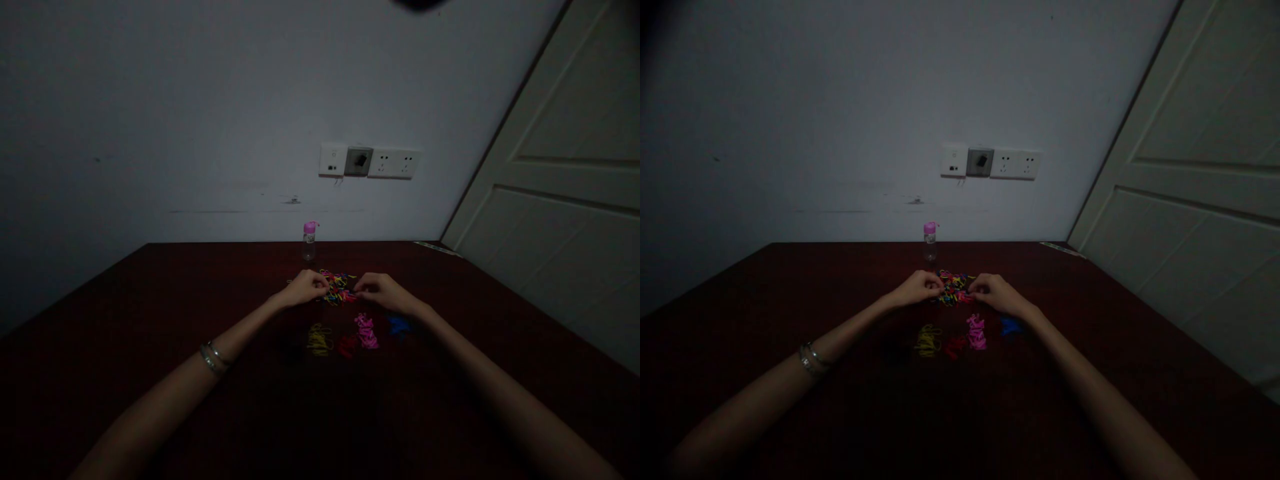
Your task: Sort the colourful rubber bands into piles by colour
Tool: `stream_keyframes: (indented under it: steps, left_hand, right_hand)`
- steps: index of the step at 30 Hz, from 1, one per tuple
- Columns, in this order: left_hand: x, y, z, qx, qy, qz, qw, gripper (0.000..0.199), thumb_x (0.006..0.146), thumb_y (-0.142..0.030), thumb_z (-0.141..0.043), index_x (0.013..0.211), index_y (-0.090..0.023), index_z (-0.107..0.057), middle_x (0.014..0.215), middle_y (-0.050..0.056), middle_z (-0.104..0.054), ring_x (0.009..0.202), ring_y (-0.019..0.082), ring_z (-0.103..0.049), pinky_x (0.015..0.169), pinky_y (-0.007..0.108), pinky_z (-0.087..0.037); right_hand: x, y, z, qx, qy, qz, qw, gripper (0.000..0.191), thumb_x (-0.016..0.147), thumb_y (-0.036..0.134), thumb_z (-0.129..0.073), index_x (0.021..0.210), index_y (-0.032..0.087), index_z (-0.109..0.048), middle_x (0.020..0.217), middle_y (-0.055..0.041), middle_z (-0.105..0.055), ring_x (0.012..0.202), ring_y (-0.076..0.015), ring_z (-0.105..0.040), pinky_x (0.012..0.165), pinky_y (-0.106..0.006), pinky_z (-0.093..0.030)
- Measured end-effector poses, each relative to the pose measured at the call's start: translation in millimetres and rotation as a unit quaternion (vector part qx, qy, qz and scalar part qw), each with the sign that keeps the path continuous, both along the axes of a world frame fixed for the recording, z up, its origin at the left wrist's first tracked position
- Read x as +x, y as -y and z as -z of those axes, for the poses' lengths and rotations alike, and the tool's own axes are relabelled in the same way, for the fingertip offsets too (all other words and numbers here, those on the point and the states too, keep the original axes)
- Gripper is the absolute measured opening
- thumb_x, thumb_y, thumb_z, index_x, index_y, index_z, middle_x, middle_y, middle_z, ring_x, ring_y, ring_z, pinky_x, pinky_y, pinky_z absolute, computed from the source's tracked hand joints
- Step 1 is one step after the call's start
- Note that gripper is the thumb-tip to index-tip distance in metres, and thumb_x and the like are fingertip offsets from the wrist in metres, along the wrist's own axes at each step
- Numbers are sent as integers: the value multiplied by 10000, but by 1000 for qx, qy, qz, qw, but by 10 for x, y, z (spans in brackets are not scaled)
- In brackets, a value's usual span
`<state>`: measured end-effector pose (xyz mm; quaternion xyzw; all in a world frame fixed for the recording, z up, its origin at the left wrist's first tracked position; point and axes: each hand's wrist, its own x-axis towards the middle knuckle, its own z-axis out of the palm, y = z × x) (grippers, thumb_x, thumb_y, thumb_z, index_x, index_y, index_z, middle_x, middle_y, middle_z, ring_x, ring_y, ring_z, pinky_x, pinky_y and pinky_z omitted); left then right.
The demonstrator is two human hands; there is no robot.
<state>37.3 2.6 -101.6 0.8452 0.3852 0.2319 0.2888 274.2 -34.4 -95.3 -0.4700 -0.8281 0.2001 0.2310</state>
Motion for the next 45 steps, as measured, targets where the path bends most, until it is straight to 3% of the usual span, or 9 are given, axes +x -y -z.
stream_keyframes:
  steps: [5,10,15,20,26,30,34,40,45]
  left_hand:
    - [7,38,-13,-10,-7,7,1000,198,704,-205,-529,783,-104,-679,610,-1,-564,543,69,-412,519,175,-298]
    - [14,55,-27,-7,-9,16,1000,185,705,-193,-527,771,-106,-676,607,-2,-569,548,73,-421,525,175,-306]
    - [23,86,-60,-7,-12,7,1000,175,706,-190,-530,765,-114,-677,612,-4,-573,553,76,-430,528,177,-313]
    - [38,63,-25,18,-13,32,999,183,697,-171,-543,803,-115,-681,627,0,-576,545,75,-434,521,179,-307]
    - [234,-38,-66,93,-84,115,985,183,700,-171,-559,831,-147,-685,645,7,-587,580,98,-477,548,199,-315]
    - [456,-106,-102,149,-150,160,964,191,702,-212,-578,860,-195,-683,730,32,-624,636,134,-522,573,229,-326]
    - [609,-124,-126,155,-210,176,949,198,674,-206,-610,854,-233,-687,808,49,-645,700,178,-560,591,251,-351]
    - [659,-113,-162,166,-281,177,929,207,729,-218,-553,900,-233,-669,905,53,-644,799,186,-583,622,242,-399]
    - [666,-132,-116,177,-286,167,927,193,734,-199,-520,852,-205,-672,880,59,-643,774,170,-585,611,226,-404]
  right_hand:
    - [-54,3,133,20,62,27,997,147,766,256,-554,858,190,-647,895,-54,-622,799,-165,-562,732,-285,-421]
    - [-57,-22,191,19,49,35,998,121,762,241,-550,816,188,-645,863,-43,-613,772,-153,-558,718,-271,-419]
    - [4,-19,29,15,-19,-4,1000,150,739,295,-582,747,166,-658,848,-53,-606,741,-147,-550,680,-266,-424]
    - [52,73,-226,-109,28,-64,992,186,692,326,-617,742,155,-671,689,-25,-616,634,-133,-533,570,-243,-392]
    - [30,131,-216,-195,69,-114,972,147,644,240,-623,754,145,-647,673,-11,-621,608,-117,-538,536,-216,-389]
    - [90,111,-236,-190,73,-99,974,181,633,268,-642,770,150,-632,697,-14,-620,622,-119,-534,546,-220,-391]
    - [169,88,-322,-172,54,-69,981,172,643,290,-629,739,147,-626,647,-11,-593,571,-108,-490,511,-222,-361]
    - [183,84,-367,-151,44,-50,986,145,654,272,-591,694,135,-616,604,1,-559,547,-95,-459,501,-215,-334]
    - [161,97,-376,-146,30,-40,988,167,655,285,-579,715,132,-609,592,8,-535,538,-92,-453,494,-212,-323]
